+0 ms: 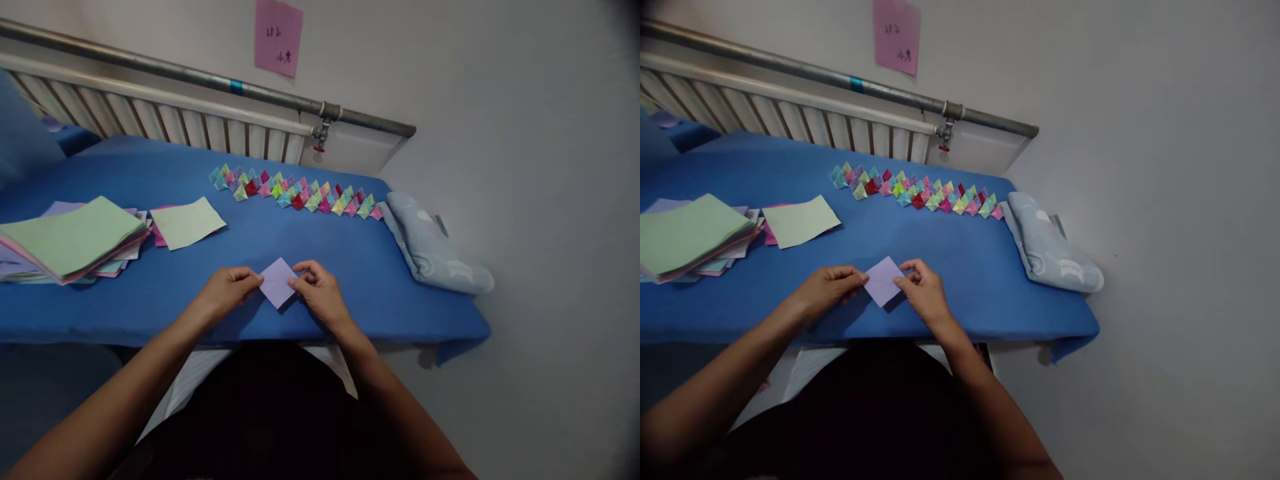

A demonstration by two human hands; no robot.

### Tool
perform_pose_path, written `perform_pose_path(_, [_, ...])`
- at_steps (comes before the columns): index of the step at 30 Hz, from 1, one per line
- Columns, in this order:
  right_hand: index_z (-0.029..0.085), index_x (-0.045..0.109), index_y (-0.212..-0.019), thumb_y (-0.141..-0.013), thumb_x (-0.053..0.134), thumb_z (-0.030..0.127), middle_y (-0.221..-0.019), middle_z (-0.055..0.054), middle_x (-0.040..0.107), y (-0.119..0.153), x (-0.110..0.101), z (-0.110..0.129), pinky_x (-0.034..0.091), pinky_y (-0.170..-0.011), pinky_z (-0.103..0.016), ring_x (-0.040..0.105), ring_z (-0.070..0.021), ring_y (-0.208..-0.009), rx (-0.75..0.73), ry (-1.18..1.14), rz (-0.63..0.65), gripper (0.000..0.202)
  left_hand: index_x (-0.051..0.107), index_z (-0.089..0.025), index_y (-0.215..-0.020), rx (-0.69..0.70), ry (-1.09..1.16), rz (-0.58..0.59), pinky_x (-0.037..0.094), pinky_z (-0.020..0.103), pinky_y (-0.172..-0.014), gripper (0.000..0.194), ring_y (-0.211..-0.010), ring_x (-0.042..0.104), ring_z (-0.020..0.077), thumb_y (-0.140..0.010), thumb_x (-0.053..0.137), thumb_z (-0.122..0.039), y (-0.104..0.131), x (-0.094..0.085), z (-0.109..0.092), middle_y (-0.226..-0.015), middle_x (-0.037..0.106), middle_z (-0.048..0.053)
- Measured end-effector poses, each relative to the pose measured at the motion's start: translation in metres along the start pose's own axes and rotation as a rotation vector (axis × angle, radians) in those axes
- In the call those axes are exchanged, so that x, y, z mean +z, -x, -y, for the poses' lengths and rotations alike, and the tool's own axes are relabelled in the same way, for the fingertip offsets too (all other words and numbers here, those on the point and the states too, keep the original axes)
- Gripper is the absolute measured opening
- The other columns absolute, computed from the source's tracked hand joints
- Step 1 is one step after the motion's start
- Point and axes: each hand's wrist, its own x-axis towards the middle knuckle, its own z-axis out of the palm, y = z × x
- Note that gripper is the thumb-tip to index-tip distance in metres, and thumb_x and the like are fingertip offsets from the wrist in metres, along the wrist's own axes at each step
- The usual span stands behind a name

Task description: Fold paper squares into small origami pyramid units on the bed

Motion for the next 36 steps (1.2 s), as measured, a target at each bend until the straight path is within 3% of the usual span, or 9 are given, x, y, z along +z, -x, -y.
perform_pose_path(5, [0.022,0.061,-0.086,-0.078,0.057,0.024,-0.061,0.007,0.049,-0.016,-0.01,-0.002,0.034,-0.057,-0.024,0.046,-0.0106,-0.056,-0.103,0.36,0.045,0.01,0.064,-0.021,-0.058,0.213,-0.603,-0.037,0.037,0.028,-0.057,0.03,-0.059,0.053,0.0167,-0.08,0.051,-0.037,-0.02,0.003,0.002,-0.063,0.059,0.002])
perform_pose_path(14, [0.023,0.062,-0.09,-0.081,0.06,0.02,-0.066,0.004,0.057,-0.028,-0.021,-0.007,0.034,-0.06,-0.026,0.051,-0.0124,-0.061,-0.042,0.707,0.162,0.01,0.06,-0.02,-0.058,0.29,-0.898,-0.057,0.037,0.03,-0.055,0.023,-0.059,0.051,0.0176,-0.078,0.056,-0.027,-0.033,0.012,0.013,-0.064,0.054,0.003])
perform_pose_path(18, [0.021,0.066,-0.088,-0.084,0.059,0.02,-0.083,-0.001,0.06,-0.028,-0.025,-0.01,0.039,-0.067,-0.027,0.054,-0.0142,-0.074,-0.156,0.793,0.163,0.009,0.064,-0.018,-0.079,0.536,-0.939,-0.193,0.044,0.035,-0.065,0.011,-0.075,0.056,0.0224,-0.083,0.056,-0.025,-0.032,0.016,0.017,-0.082,0.062,0.008])
perform_pose_path(21, [0.02,0.069,-0.092,-0.088,0.053,0.014,-0.097,-0.005,0.063,-0.025,-0.029,-0.016,0.043,-0.078,-0.03,0.055,-0.0172,-0.088,-0.308,0.79,0.178,0.017,0.066,-0.018,-0.099,0.726,-0.958,-0.071,0.045,0.038,-0.073,0.023,-0.083,0.058,0.0227,-0.091,0.044,-0.015,-0.027,0.018,0.02,-0.095,0.066,0.009])
perform_pose_path(24, [0.019,0.07,-0.095,-0.09,0.047,0.008,-0.102,-0.007,0.067,-0.023,-0.034,-0.02,0.044,-0.082,-0.032,0.054,-0.0183,-0.088,-0.413,0.818,0.268,0.026,0.066,-0.017,-0.105,0.852,-0.972,0.059,0.046,0.037,-0.073,0.033,-0.081,0.061,0.0202,-0.095,0.036,-0.01,-0.021,0.015,0.024,-0.097,0.07,0.009])
perform_pose_path(27, [0.019,0.07,-0.101,-0.089,0.047,0.006,-0.109,-0.007,0.068,-0.02,-0.039,-0.02,0.045,-0.082,-0.034,0.053,-0.0193,-0.086,-0.421,0.87,0.36,0.029,0.065,-0.018,-0.112,0.875,-0.949,0.048,0.045,0.038,-0.081,0.03,-0.089,0.063,0.0204,-0.096,0.039,-0.013,-0.013,0.009,0.026,-0.109,0.07,0.009])
perform_pose_path(30, [0.019,0.068,-0.109,-0.088,0.055,0.015,-0.117,-0.009,0.066,-0.017,-0.043,-0.016,0.044,-0.086,-0.039,0.053,-0.0219,-0.092,-0.409,0.883,0.399,0.025,0.063,-0.021,-0.117,0.846,-0.932,0.05,0.042,0.04,-0.091,0.027,-0.098,0.064,0.0212,-0.094,0.048,-0.019,-0.008,0.006,0.025,-0.116,0.069,0.009])
perform_pose_path(36, [0.017,0.068,-0.111,-0.086,0.063,0.031,-0.118,-0.011,0.065,-0.017,-0.046,-0.014,0.043,-0.088,-0.04,0.054,-0.0237,-0.096,-0.416,0.848,0.417,0.029,0.066,-0.02,-0.11,0.856,-0.98,0.038,0.04,0.039,-0.092,0.021,-0.095,0.066,0.0205,-0.093,0.055,-0.025,-0.012,0.006,0.025,-0.11,0.072,0.007])
